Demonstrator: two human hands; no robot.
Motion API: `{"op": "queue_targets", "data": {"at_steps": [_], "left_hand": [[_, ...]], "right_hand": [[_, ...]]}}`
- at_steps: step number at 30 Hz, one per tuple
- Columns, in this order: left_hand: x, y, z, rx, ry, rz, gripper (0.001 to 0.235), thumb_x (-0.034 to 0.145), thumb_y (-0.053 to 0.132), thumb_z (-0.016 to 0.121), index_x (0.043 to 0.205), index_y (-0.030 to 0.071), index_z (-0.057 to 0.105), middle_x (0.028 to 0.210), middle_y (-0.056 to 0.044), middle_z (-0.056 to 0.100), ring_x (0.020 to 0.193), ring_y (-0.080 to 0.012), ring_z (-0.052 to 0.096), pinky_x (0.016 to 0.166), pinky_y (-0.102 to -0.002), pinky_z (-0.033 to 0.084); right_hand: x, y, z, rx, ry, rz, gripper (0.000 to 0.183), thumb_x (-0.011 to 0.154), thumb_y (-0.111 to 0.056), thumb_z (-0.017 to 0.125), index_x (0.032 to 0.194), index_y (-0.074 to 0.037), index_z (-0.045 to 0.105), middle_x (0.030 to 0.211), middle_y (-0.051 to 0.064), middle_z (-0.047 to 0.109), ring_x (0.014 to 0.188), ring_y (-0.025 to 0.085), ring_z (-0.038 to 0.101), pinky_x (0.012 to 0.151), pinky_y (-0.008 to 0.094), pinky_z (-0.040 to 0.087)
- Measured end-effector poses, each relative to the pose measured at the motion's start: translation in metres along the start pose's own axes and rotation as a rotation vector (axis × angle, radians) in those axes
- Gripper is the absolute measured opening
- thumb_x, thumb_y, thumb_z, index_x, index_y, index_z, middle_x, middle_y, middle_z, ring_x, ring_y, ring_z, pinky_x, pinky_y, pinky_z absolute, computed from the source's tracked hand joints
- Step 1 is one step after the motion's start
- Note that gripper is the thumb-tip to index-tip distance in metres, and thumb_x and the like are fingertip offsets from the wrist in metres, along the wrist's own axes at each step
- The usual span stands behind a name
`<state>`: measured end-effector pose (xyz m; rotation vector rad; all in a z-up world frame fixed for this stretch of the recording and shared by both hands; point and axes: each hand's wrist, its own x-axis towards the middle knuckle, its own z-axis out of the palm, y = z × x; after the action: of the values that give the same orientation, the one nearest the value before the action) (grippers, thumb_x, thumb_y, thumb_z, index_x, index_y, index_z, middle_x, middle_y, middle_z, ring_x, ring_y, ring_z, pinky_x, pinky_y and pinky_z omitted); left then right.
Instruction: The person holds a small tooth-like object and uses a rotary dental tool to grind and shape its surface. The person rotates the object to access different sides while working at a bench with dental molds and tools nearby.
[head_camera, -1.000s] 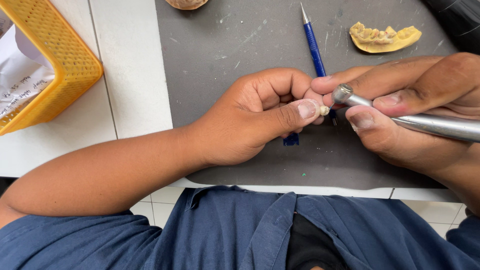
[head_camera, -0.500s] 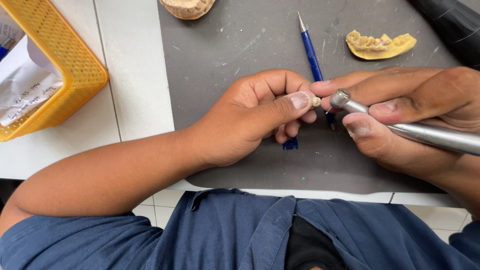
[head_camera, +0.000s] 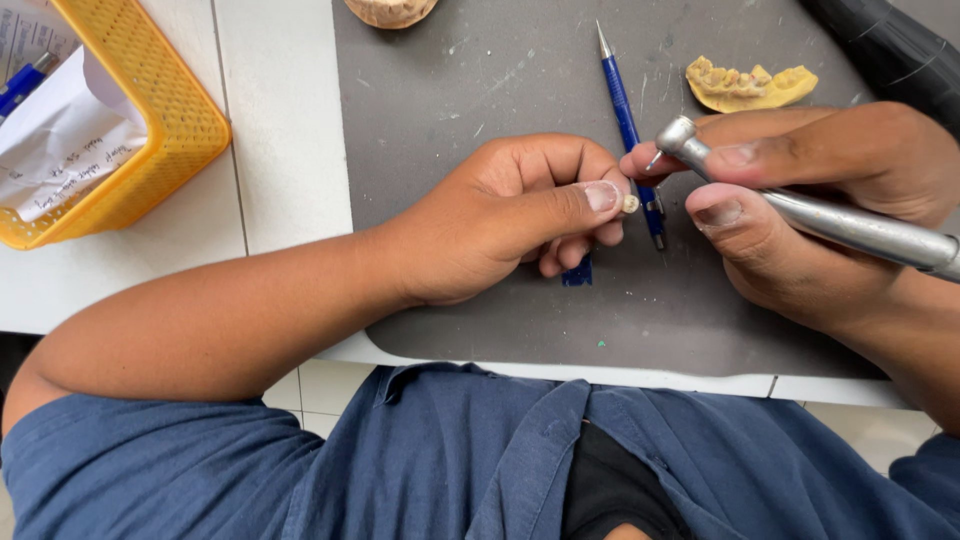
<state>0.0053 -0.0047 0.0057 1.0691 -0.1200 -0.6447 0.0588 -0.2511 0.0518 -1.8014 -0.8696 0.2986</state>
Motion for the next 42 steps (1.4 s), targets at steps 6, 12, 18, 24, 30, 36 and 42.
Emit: {"op": "queue_targets", "data": {"at_steps": [6,12,18,24,30,36,42], "left_hand": [[-0.001,0.002,-0.001,0.008,-0.058,-0.017,0.027,0.109,0.033,0.058,0.108,0.007,0.065,0.096,0.001,0.065,0.078,-0.005,0.055,0.069,-0.022,0.047],[-0.001,-0.002,-0.003,0.038,-0.052,0.011,0.027,0.108,0.032,0.058,0.113,0.007,0.066,0.096,0.001,0.066,0.077,-0.0044,0.055,0.069,-0.021,0.047],[-0.002,-0.002,0.005,0.079,0.015,0.077,0.03,0.109,0.03,0.059,0.122,0.005,0.068,0.094,0.0,0.066,0.078,-0.0047,0.057,0.07,-0.022,0.051],[-0.008,-0.013,0.012,-0.001,0.073,0.266,0.021,0.109,0.013,0.069,0.122,-0.003,0.065,0.114,-0.006,0.072,0.107,-0.0091,0.068,0.098,-0.025,0.058],[-0.011,-0.021,0.014,-0.009,0.133,0.347,0.017,0.112,0.01,0.068,0.118,-0.005,0.067,0.113,-0.008,0.073,0.106,-0.0085,0.068,0.098,-0.024,0.057],[-0.015,-0.018,0.017,0.05,0.205,0.35,0.016,0.108,0.009,0.069,0.119,-0.004,0.069,0.108,-0.006,0.073,0.101,-0.0074,0.068,0.094,-0.025,0.058],[-0.015,-0.018,0.015,0.08,0.2,0.386,0.018,0.109,0.01,0.068,0.121,-0.003,0.068,0.108,-0.004,0.072,0.1,-0.0064,0.067,0.094,-0.025,0.057]], "right_hand": [[0.016,-0.006,-0.003,-0.084,-0.146,-0.186,0.025,0.088,-0.002,0.075,0.106,-0.008,0.058,0.091,0.012,0.071,0.092,0.027,0.074,0.089,0.039,0.06],[0.016,-0.012,-0.003,-0.145,-0.168,-0.264,0.039,0.081,0.007,0.08,0.106,-0.009,0.055,0.1,0.017,0.071,0.1,0.03,0.075,0.09,0.043,0.062],[0.017,-0.021,0.0,-0.187,-0.116,-0.257,0.036,0.08,0.003,0.083,0.103,-0.008,0.058,0.1,0.015,0.07,0.1,0.029,0.074,0.091,0.042,0.061],[0.012,-0.017,0.001,-0.234,-0.054,-0.292,0.033,0.08,0.002,0.085,0.1,-0.006,0.06,0.099,0.016,0.069,0.099,0.03,0.073,0.092,0.044,0.06],[0.015,-0.016,0.004,-0.225,-0.049,-0.361,0.031,0.079,0.003,0.085,0.098,-0.002,0.062,0.097,0.018,0.07,0.096,0.031,0.074,0.087,0.042,0.061],[0.017,-0.009,0.011,-0.242,-0.008,-0.457,0.029,0.08,0.005,0.085,0.097,-0.002,0.063,0.095,0.018,0.07,0.093,0.031,0.074,0.085,0.042,0.061],[0.017,-0.012,0.013,-0.296,0.005,-0.419,0.029,0.079,0.007,0.086,0.096,0.0,0.063,0.094,0.018,0.071,0.093,0.03,0.075,0.086,0.042,0.062]]}}
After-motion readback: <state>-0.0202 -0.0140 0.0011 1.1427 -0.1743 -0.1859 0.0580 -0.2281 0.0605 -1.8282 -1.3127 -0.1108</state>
